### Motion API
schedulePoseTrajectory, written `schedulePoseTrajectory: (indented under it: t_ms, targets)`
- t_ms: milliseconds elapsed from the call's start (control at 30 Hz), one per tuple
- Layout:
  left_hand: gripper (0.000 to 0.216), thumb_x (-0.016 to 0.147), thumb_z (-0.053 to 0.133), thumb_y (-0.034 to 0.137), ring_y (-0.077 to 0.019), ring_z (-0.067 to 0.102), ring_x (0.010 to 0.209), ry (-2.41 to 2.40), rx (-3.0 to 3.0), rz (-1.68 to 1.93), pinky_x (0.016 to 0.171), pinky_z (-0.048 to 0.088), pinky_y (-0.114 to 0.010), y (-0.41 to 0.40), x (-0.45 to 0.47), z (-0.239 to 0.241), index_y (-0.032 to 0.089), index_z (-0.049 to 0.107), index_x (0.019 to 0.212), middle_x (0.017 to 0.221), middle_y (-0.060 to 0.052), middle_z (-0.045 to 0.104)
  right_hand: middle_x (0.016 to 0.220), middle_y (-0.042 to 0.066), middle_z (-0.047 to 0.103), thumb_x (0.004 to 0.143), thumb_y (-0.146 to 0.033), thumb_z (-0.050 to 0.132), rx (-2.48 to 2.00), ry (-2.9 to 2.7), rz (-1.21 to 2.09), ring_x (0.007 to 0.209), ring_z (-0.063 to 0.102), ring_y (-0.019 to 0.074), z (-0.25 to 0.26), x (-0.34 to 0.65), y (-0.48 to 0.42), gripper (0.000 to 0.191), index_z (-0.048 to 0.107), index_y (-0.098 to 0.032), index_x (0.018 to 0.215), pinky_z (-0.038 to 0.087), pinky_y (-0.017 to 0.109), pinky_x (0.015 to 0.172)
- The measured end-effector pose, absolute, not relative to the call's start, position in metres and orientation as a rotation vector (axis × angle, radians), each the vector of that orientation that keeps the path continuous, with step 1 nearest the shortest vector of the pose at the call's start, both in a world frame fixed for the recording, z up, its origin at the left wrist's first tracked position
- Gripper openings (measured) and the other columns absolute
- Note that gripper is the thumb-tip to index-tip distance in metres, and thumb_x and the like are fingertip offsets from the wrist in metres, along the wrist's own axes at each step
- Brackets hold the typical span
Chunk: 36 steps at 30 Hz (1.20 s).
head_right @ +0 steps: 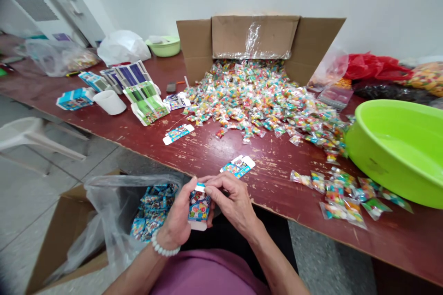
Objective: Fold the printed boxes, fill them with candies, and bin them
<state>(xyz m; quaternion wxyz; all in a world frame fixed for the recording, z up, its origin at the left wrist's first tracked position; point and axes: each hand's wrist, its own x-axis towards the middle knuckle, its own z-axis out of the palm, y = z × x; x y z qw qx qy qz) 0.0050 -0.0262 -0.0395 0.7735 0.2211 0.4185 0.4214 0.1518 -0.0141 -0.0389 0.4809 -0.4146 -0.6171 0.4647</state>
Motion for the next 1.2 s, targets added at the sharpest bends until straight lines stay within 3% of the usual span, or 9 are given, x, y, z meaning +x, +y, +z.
schedulePoseTrajectory:
  t_ms: [133,200,333,500,600,767,900,1067,1200]
  targets:
    - [0.060,0.088,0.049,0.063,-0.0135,0.057,0.043,0.983,0.554,0.914,0.041,0.042,-0.023,-0.027,0.004,-0.045,0.015,0.063,0.122,0.064,-0.002,0.065,0.087,0.005,0.072,0.087,-0.029,0.068,-1.113,-1.569,1.064,0.073,0.065,0.0173,-0.039,0.151,-0.009,0.009,0.073,-0.022,0.084,0.053,0.029,0.066]
    - [0.060,0.087,0.048,0.066,-0.0131,0.056,0.043,1.015,0.579,0.898,0.041,0.042,-0.022,-0.027,0.003,-0.048,0.014,0.067,0.111,0.063,-0.003,0.064,0.086,0.005,0.073,0.087,-0.029,0.066,-1.117,-1.574,1.104,0.072,0.065,0.0172,-0.037,0.150,-0.007,0.011,0.073,-0.021,0.085,0.053,0.029,0.065]
    - [0.065,0.084,0.044,0.074,-0.0123,0.055,0.041,1.075,0.594,0.849,0.040,0.041,-0.022,-0.027,0.001,-0.050,0.013,0.067,0.083,0.061,-0.005,0.064,0.070,0.002,0.069,0.088,-0.037,0.064,-1.101,-1.401,1.388,0.051,0.062,0.0138,-0.035,0.148,-0.004,0.021,0.070,-0.017,0.086,0.052,0.027,0.050]
    - [0.068,0.082,0.045,0.077,-0.0100,0.053,0.040,1.089,0.623,0.848,0.040,0.039,-0.021,-0.027,0.001,-0.050,0.013,0.065,0.072,0.059,-0.005,0.063,0.067,0.001,0.067,0.087,-0.041,0.065,-1.077,-1.330,1.457,0.052,0.063,0.0143,-0.038,0.147,-0.005,0.025,0.069,-0.017,0.086,0.052,0.026,0.048]
    - [0.066,0.080,0.048,0.077,-0.0103,0.054,0.040,1.062,0.614,0.840,0.039,0.039,-0.020,-0.026,-0.001,-0.051,0.013,0.067,0.075,0.059,-0.005,0.064,0.076,0.003,0.070,0.089,-0.040,0.064,-1.098,-1.443,1.327,0.057,0.064,0.0148,-0.037,0.151,-0.006,0.023,0.072,-0.018,0.086,0.053,0.027,0.053]
    - [0.059,0.084,0.052,0.068,-0.0132,0.054,0.038,1.031,0.500,0.825,0.036,0.039,-0.022,-0.022,0.001,-0.051,0.013,0.070,0.097,0.056,-0.002,0.062,0.095,0.006,0.074,0.094,-0.030,0.060,-0.971,-1.711,1.073,0.087,0.067,0.0198,-0.035,0.154,-0.008,0.017,0.073,-0.023,0.086,0.053,0.034,0.081]
    - [0.051,0.087,0.053,0.059,-0.0119,0.056,0.043,0.996,0.438,0.901,0.041,0.043,-0.022,-0.021,0.007,-0.049,0.017,0.065,0.114,0.069,-0.002,0.067,0.099,0.007,0.072,0.092,-0.021,0.060,-0.991,-1.762,0.873,0.092,0.066,0.0202,-0.041,0.146,-0.010,0.010,0.069,-0.024,0.094,0.052,0.034,0.083]
    - [0.048,0.087,0.064,0.047,-0.0156,0.065,0.067,0.921,0.499,0.906,0.063,0.052,-0.027,-0.030,0.004,-0.051,0.024,0.055,0.128,0.085,-0.002,0.068,0.091,0.004,0.070,0.093,-0.028,0.058,-1.115,-1.923,0.797,0.083,0.066,0.0177,-0.050,0.162,0.019,0.012,0.068,-0.023,0.099,0.051,0.029,0.075]
    - [0.044,0.083,0.072,0.037,-0.0183,0.064,0.090,0.943,0.479,0.792,0.079,0.050,-0.029,-0.047,-0.010,-0.063,0.021,0.058,0.122,0.104,-0.009,0.069,0.105,0.010,0.070,0.090,-0.030,0.058,-1.524,-1.855,0.431,0.089,0.066,0.0232,-0.065,0.203,0.082,0.026,0.064,-0.020,0.113,0.052,0.037,0.082]
